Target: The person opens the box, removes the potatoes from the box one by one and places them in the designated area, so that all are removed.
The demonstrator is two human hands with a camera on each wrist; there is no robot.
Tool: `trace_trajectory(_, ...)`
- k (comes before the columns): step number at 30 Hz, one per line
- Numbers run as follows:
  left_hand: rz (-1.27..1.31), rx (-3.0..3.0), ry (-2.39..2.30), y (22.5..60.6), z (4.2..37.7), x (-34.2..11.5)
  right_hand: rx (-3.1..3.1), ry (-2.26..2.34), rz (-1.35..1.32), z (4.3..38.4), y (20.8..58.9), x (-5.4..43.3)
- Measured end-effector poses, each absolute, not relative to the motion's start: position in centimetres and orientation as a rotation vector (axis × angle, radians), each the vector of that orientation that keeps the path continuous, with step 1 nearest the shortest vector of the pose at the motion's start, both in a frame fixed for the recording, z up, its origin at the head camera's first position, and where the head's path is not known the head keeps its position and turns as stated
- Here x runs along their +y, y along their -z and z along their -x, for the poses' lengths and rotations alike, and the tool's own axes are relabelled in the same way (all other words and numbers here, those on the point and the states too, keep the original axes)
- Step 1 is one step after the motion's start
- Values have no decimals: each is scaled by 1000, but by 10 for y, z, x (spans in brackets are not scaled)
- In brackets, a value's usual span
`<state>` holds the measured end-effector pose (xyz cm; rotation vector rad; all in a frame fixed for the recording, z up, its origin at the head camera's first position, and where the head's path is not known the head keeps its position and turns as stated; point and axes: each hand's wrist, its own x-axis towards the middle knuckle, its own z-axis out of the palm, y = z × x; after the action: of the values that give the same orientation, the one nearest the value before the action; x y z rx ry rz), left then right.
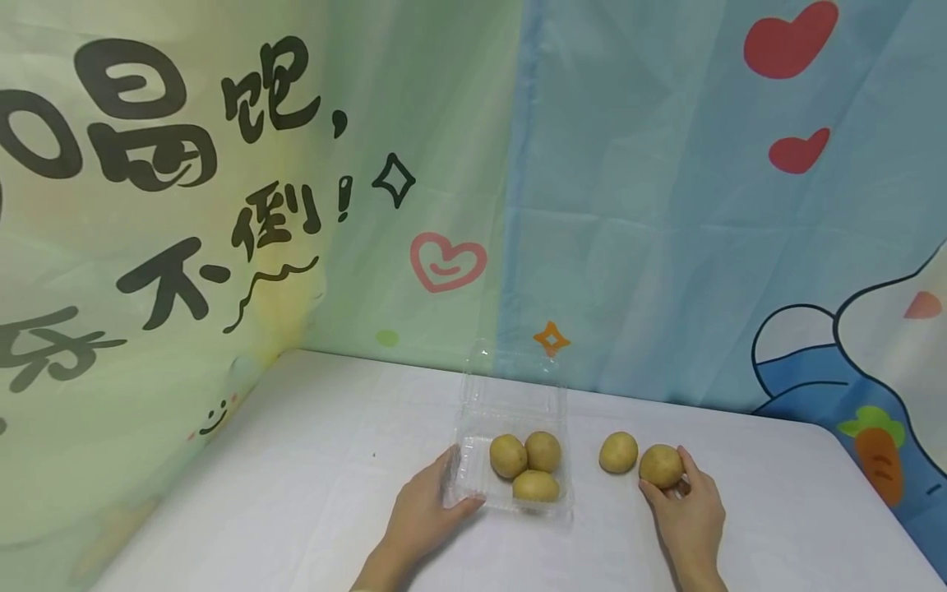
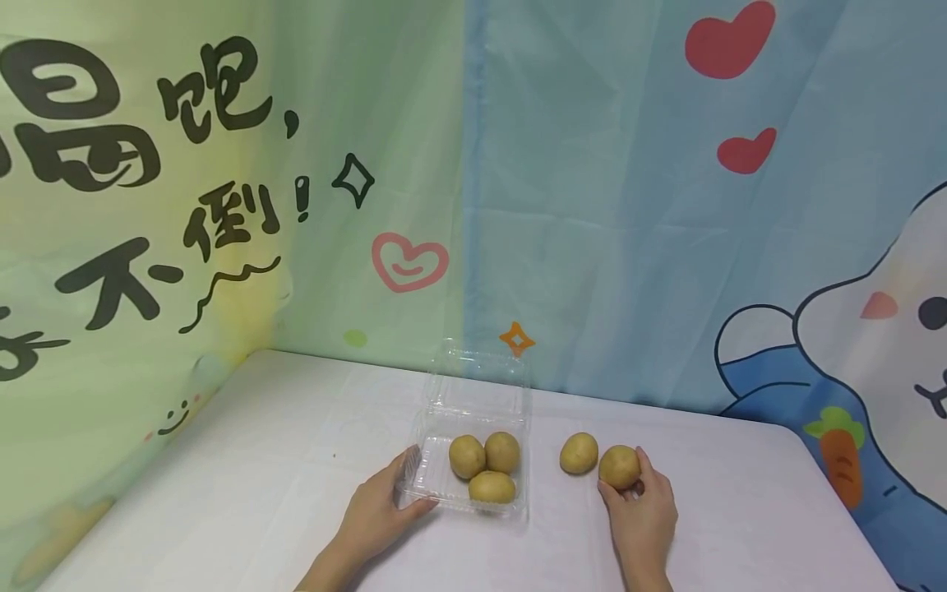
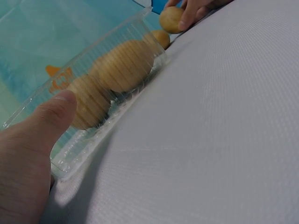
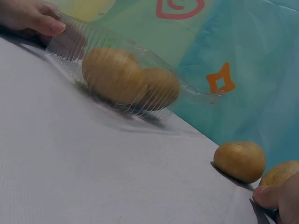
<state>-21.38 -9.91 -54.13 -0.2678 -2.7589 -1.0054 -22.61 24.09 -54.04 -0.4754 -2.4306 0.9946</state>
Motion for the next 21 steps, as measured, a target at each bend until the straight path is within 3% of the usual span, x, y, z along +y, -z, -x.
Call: trace_trajectory(21, 244, -2774, 1022, 541, 214, -100, -2453, -972, 437, 229, 542, 244)
